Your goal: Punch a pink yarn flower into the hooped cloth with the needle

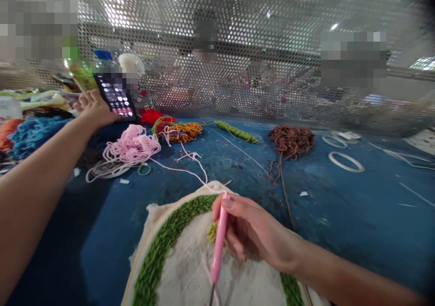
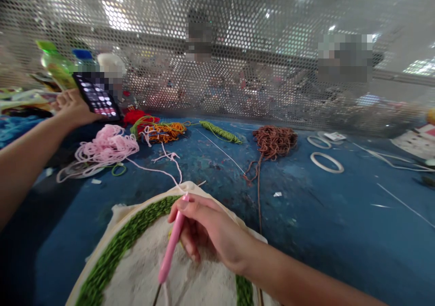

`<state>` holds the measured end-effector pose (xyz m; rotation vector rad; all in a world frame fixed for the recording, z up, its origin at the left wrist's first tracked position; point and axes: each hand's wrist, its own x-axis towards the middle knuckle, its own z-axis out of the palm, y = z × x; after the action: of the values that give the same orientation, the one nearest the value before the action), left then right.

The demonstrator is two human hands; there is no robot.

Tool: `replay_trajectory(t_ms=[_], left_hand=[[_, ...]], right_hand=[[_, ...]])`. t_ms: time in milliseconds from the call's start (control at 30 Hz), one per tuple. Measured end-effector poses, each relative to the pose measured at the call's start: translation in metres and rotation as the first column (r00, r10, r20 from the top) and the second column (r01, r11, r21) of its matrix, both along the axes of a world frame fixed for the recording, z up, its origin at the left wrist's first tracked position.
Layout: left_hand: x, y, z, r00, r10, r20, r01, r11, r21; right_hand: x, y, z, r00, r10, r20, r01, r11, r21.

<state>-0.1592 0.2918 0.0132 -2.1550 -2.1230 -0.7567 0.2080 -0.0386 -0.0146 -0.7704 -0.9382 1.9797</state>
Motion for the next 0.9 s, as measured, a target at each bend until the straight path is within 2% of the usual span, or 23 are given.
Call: replay_trajectory(t_ms=[100,200,500,700,900], left_hand=[[0.001,-0.003,0.004,0.994,0.106,0.006,-0.107,0.994,0.04],[0.004,-0.004,0.006,0.992,0.13,0.006,-0.13,0.99,0.052],[-0.014,-0.01,0.005,0.993,0.065,-0.098,-0.061,0.997,0.051],[-0.002,-0.016,0.003,0.979,0.08,-0.185,-0.057,0.99,0.126],[-0.002,-0.017,0.002,0.974,0.066,-0.218,-0.043,0.993,0.108]], right_hand=[[0.0,0.0,0.0,1.0,-0.009,-0.011,0.008,1.0,-0.029],[0.0,0.001,0.0,1.0,-0.005,-0.01,0.005,1.0,-0.029],[-0.001,0.001,-0.004,1.0,-0.009,-0.019,0.008,1.0,-0.027],[-0.001,0.001,-0.003,1.0,0.0,-0.014,-0.001,1.0,-0.029],[-0.001,0.0,-0.004,1.0,-0.006,-0.016,0.006,0.999,-0.032]])
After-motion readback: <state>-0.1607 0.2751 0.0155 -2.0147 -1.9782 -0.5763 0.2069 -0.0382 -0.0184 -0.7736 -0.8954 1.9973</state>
